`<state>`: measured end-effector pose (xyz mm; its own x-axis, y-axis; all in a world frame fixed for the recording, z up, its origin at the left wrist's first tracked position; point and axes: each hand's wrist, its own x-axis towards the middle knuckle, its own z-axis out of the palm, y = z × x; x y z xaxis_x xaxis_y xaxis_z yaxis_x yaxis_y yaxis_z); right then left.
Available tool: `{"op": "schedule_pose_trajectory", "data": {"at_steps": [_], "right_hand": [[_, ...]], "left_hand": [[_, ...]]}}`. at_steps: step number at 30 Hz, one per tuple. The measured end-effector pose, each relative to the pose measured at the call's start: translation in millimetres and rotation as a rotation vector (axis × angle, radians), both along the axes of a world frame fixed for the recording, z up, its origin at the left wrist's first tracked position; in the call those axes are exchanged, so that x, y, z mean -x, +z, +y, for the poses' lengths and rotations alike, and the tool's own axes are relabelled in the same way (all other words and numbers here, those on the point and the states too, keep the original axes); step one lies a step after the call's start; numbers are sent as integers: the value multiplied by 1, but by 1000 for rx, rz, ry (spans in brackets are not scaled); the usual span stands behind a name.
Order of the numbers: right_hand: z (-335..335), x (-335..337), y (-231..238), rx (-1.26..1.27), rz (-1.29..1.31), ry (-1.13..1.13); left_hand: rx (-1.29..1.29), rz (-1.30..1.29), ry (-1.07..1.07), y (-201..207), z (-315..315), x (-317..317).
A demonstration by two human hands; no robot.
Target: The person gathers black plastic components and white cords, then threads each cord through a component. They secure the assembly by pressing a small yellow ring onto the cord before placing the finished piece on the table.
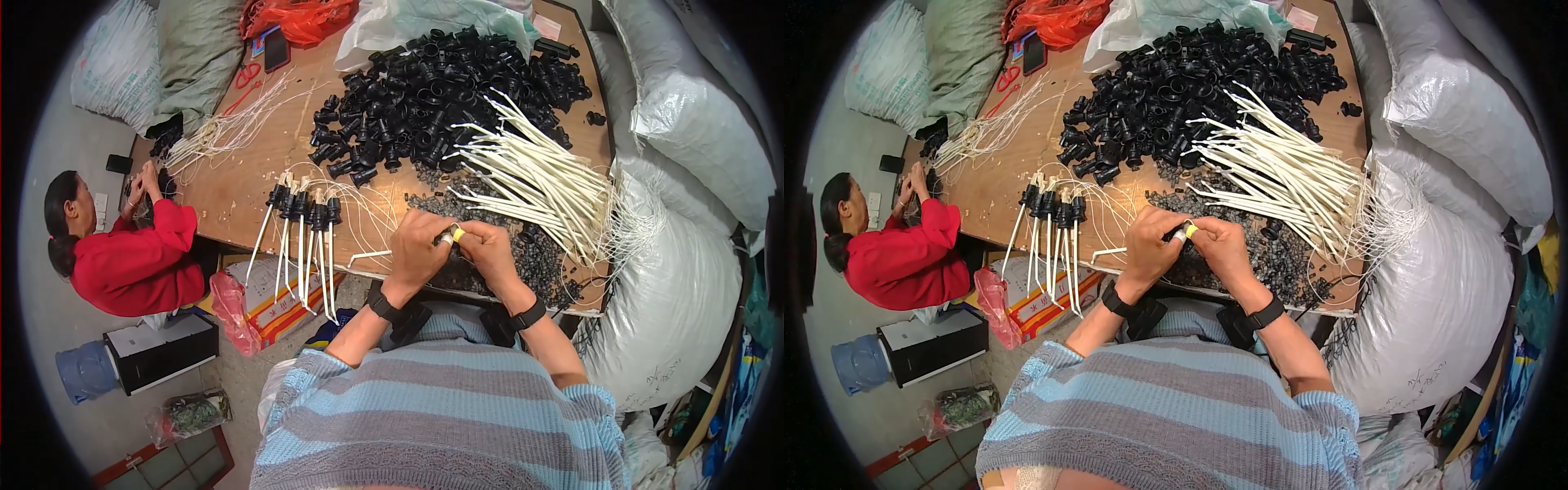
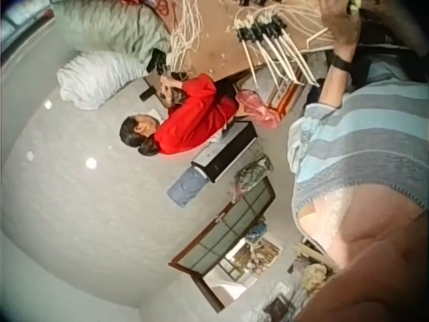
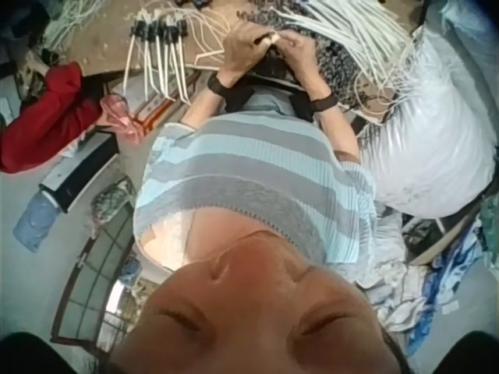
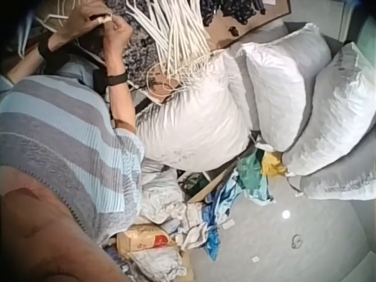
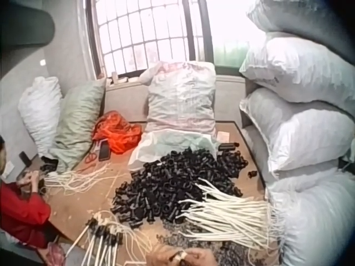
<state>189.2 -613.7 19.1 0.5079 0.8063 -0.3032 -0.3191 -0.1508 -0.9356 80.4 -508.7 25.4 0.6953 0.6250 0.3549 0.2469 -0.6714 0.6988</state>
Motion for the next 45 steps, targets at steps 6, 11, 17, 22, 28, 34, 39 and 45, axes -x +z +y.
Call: {"op": "schedule_pose_trajectory", "data": {"at_steps": [6, 11, 17, 22, 28, 34, 39, 45], "right_hand": [[2, -2, 5, 29, 71, 25], [-1, 2, -2, -21, -117, -8], [-5, 3, -10, -33, -146, 12], [-7, 0, -8, 0, -200, 32], [-11, 1, -10, -7, -490, 31], [-21, -14, 11, -259, 469, -15], [-24, -21, 12, -231, 340, 20], [-26, -16, 20, -123, -1250, 212]], "left_hand": [[-152, 17, -11, -1, 3, 1], [35, -82, 20, 3, -1, -1], [90, -49, 11, -1, -1, 1], [202, -113, -15, -3, -3, 1], [480, -213, 17, -12, -1, 2], [45, -39, -210, 15, 10, 6], [202, 99, -336, 2, 8, 7], [62, 146, -266, 0, 17, 11]]}}
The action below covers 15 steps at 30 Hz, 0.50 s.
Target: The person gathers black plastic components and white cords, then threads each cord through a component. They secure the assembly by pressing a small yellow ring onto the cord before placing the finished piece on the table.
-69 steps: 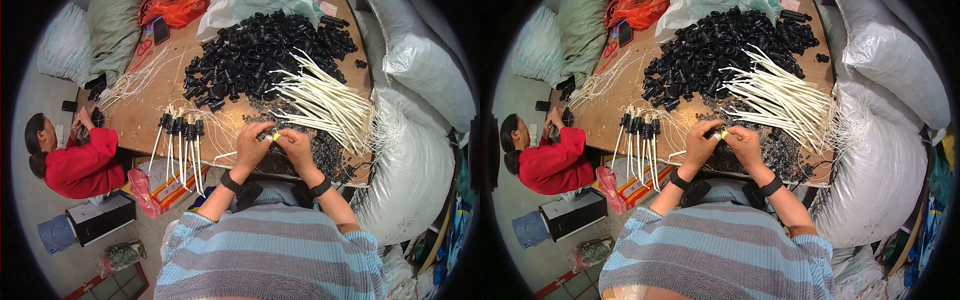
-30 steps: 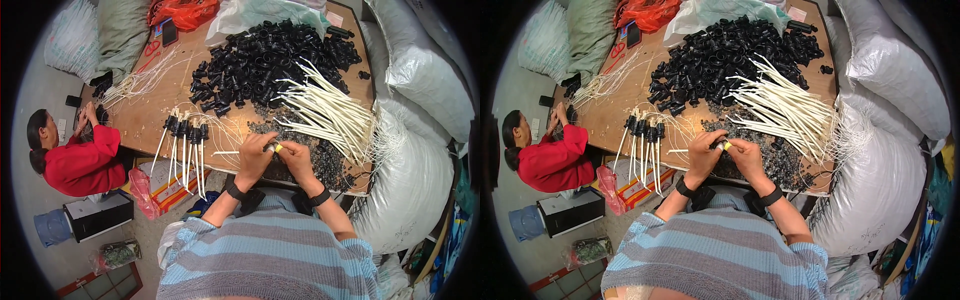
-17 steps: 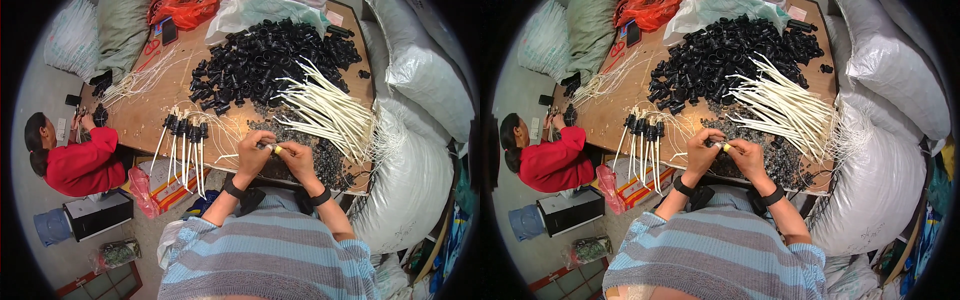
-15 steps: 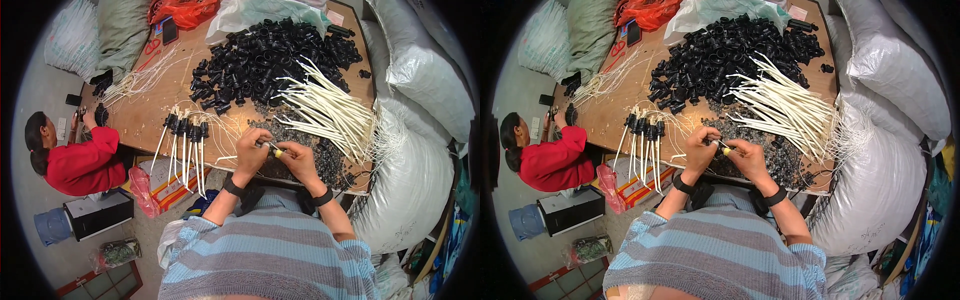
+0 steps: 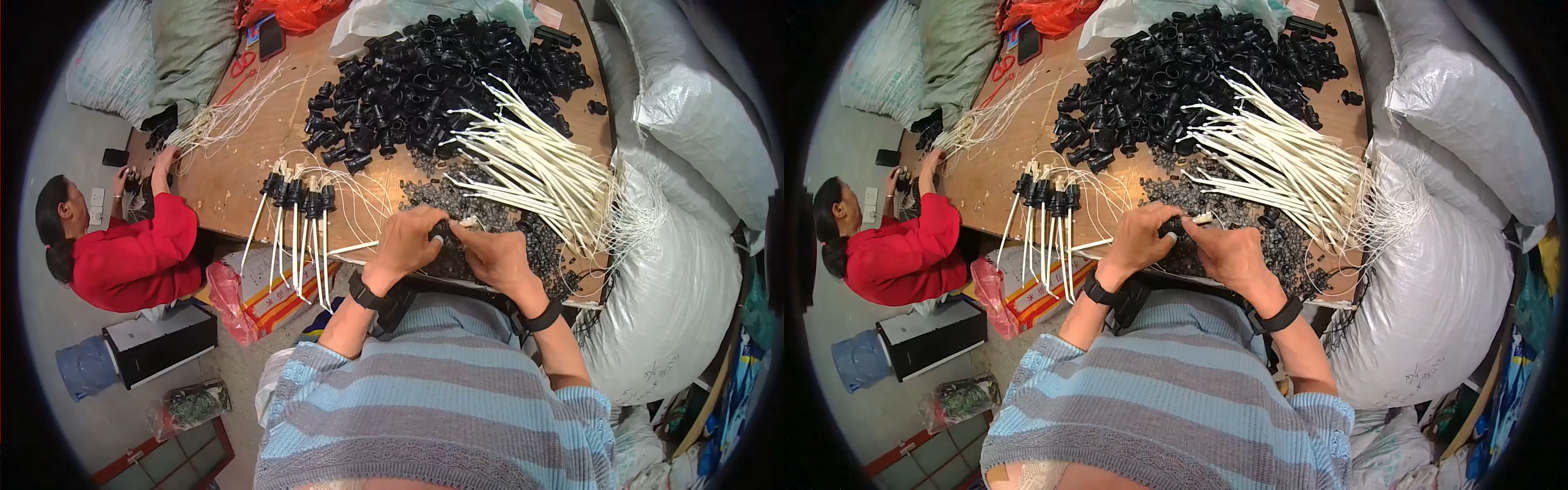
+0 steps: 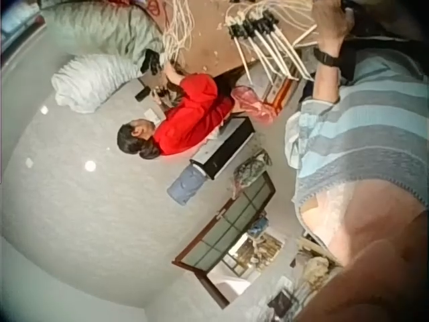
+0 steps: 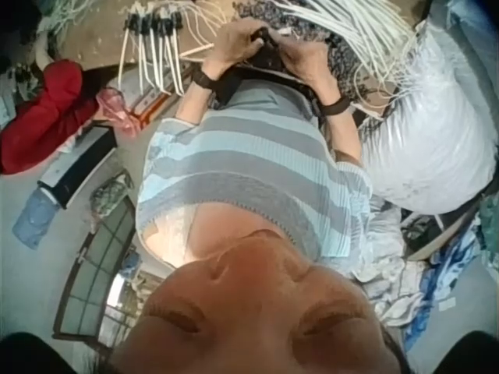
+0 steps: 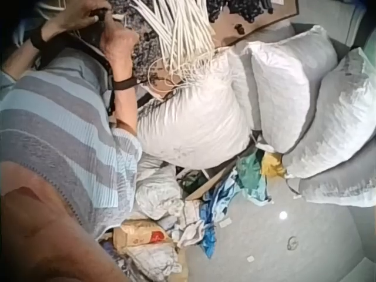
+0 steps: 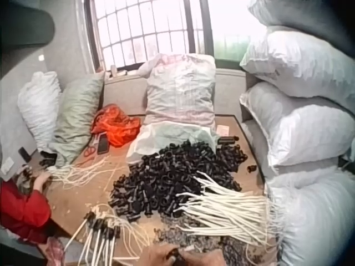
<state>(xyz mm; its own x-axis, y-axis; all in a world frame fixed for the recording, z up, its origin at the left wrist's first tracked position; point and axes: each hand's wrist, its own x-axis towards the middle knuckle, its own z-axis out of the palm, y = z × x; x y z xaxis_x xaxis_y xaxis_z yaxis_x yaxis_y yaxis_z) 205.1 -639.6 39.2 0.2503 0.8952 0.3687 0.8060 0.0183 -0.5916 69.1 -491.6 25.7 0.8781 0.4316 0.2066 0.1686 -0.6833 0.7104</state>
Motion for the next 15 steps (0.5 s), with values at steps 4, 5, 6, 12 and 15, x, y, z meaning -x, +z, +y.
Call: {"op": "schedule_pose_trajectory", "data": {"at_steps": [4, 5, 6, 12, 15], "right_hand": [[7, -10, -4, 204, 219, -46], [14, -11, 2, 268, 355, -99], [20, -16, 14, 392, 423, -58], [24, -10, 8, 471, 602, 81], [26, 4, 6, 464, 594, 13]], "left_hand": [[-156, 65, -13, 8, -7, -1], [-182, 55, -37, 10, -8, -2], [-206, 45, -56, 12, -9, 0], [-255, 90, -101, 12, -5, 11], [-265, 110, -100, 7, -4, 18]]}}
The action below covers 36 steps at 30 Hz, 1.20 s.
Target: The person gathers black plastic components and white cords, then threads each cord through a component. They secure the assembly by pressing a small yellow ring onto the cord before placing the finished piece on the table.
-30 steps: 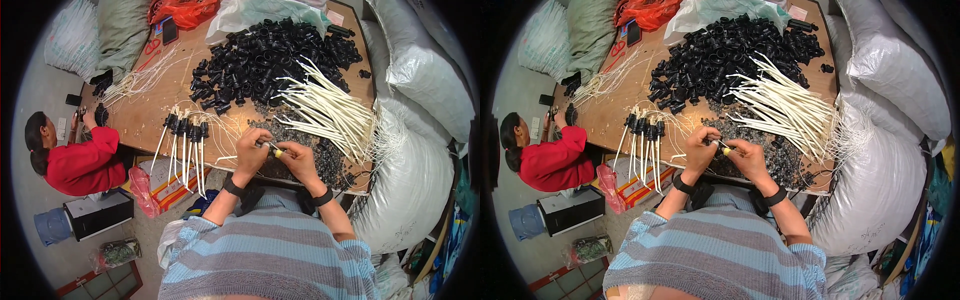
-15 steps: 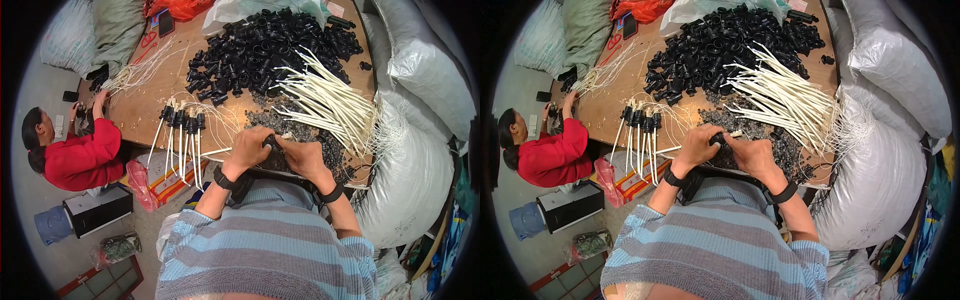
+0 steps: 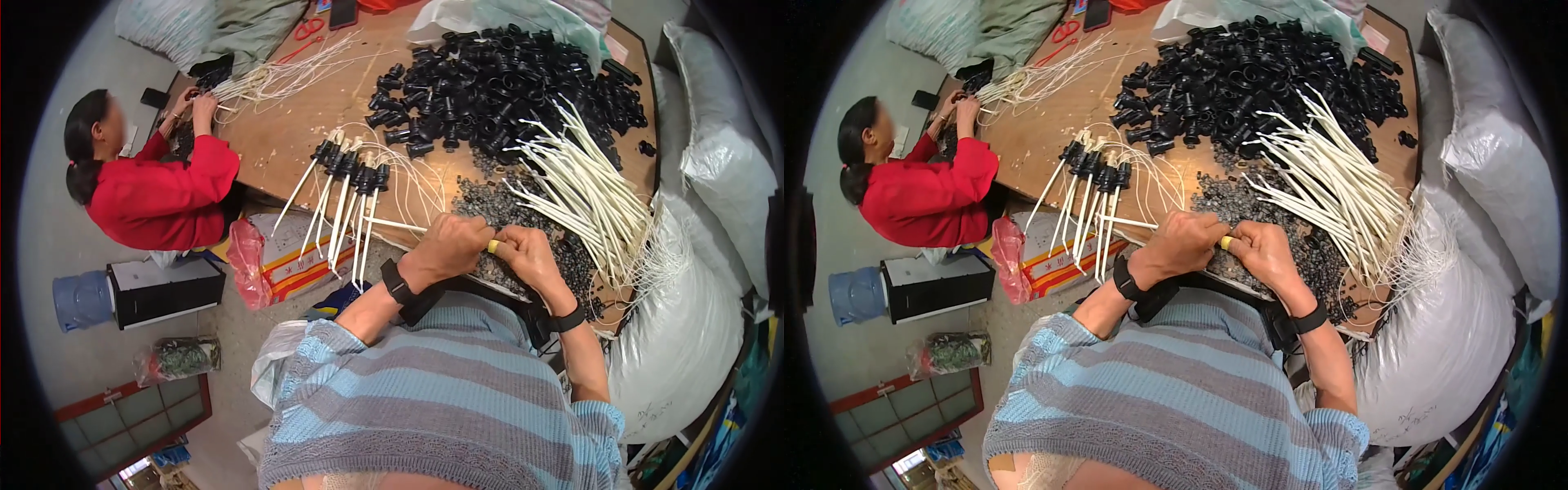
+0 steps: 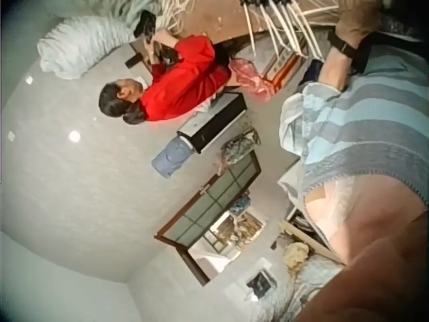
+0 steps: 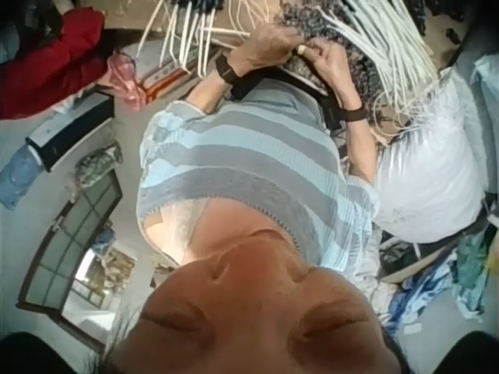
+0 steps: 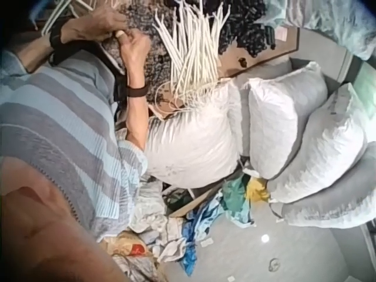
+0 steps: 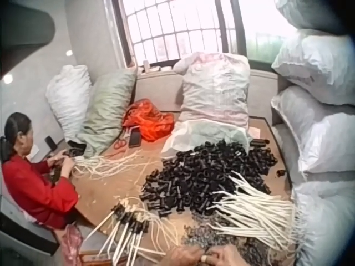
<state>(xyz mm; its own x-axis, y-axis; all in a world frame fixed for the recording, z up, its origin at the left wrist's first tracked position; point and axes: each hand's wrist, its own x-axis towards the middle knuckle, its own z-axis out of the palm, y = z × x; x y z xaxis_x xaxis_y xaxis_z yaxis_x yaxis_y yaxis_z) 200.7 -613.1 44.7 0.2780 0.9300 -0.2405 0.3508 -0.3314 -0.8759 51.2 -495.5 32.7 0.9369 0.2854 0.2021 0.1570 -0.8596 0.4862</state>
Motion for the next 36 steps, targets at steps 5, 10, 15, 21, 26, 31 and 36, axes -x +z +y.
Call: {"op": "schedule_pose_trajectory", "data": {"at_steps": [5, 10, 15, 21, 26, 31, 36], "right_hand": [[10, 16, -3, -142, -157, -24], [19, 37, 3, -260, -269, -44], [3, 49, 13, -244, -217, 13], [-16, 65, -20, 28, 582, -34], [-18, 70, -22, 196, 402, -17], [-22, 67, -52, 86, 177, -69], [-14, 67, -27, 213, 169, 10]], "left_hand": [[46, -94, 100, 3, 7, 13], [146, -206, 163, 10, 16, 31], [399, -141, 305, 14, 11, 60], [1289, -50, 221, -25, -32, 87], [2016, -4, 309, -51, -51, 88], [2211, -13, 342, -69, -42, 81], [2130, -25, 316, -62, -44, 82]]}}
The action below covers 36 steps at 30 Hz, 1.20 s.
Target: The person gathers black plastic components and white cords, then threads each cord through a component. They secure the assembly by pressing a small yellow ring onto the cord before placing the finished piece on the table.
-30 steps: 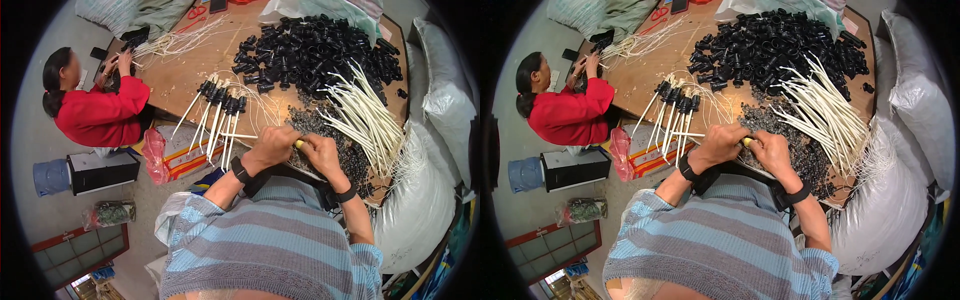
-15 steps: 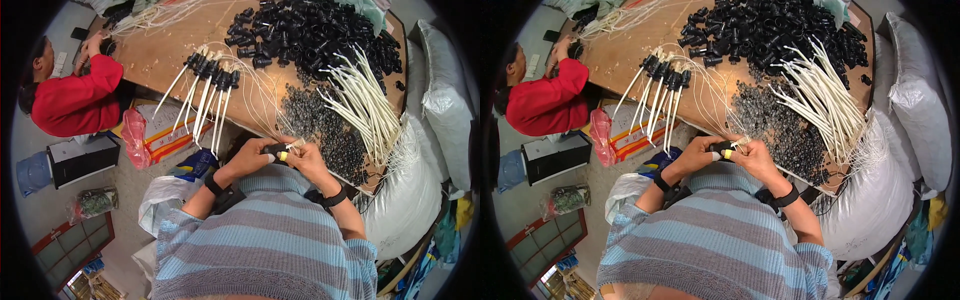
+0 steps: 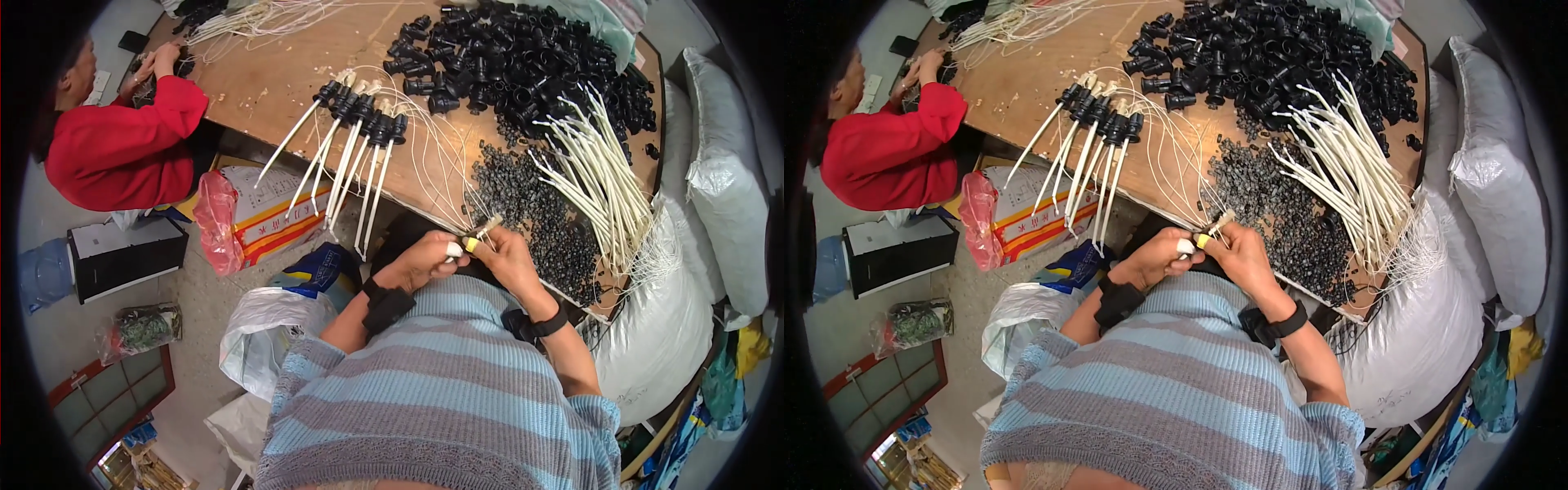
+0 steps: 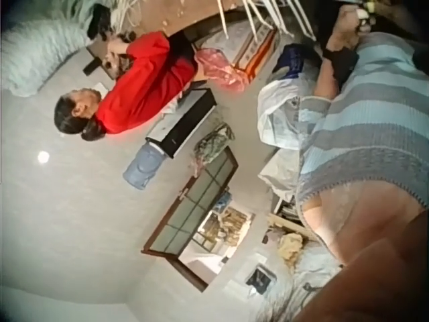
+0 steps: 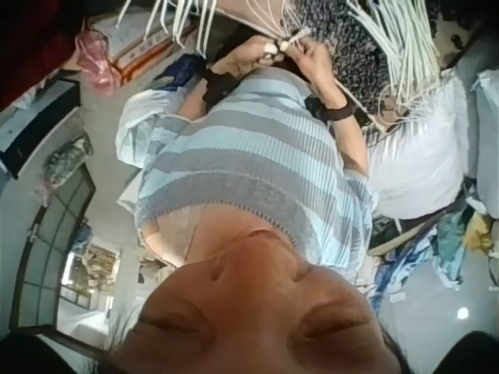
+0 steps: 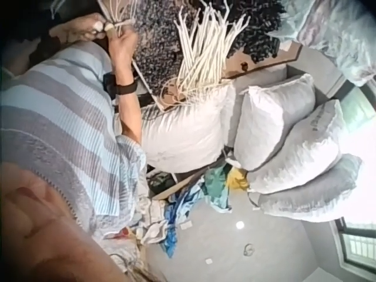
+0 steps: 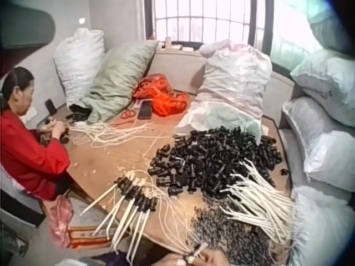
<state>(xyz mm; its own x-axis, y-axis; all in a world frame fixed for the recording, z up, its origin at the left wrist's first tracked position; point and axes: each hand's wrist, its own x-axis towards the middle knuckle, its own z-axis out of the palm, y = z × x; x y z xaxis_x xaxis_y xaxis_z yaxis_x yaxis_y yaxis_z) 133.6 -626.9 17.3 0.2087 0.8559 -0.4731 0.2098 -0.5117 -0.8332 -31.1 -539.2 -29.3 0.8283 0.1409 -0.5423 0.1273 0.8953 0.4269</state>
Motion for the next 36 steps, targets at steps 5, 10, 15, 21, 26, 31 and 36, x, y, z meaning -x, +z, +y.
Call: {"op": "schedule_pose_trajectory", "data": {"at_steps": [5, 10, 15, 21, 26, 31, 36], "right_hand": [[-5, -1, 61, -169, -552, 393], [-3, -10, 83, -585, -454, 179], [-7, -42, 78, -613, -32, -594], [15, -37, 57, -547, -389, -142], [68, 2, 71, -264, -380, 68], [127, 46, 14, -237, -358, 166], [155, 72, -17, -91, -334, 73]], "left_hand": [[-1175, 158, 37, 35, 5, 14], [-1903, 421, 280, 77, 32, 27], [-2063, 608, 324, 89, 73, 43], [-2111, 795, 351, 85, 122, 60], [-2122, 945, 296, 89, 176, 59], [-2027, 995, 307, 46, 217, 69], [-1824, 858, 261, 42, 222, 70]]}}
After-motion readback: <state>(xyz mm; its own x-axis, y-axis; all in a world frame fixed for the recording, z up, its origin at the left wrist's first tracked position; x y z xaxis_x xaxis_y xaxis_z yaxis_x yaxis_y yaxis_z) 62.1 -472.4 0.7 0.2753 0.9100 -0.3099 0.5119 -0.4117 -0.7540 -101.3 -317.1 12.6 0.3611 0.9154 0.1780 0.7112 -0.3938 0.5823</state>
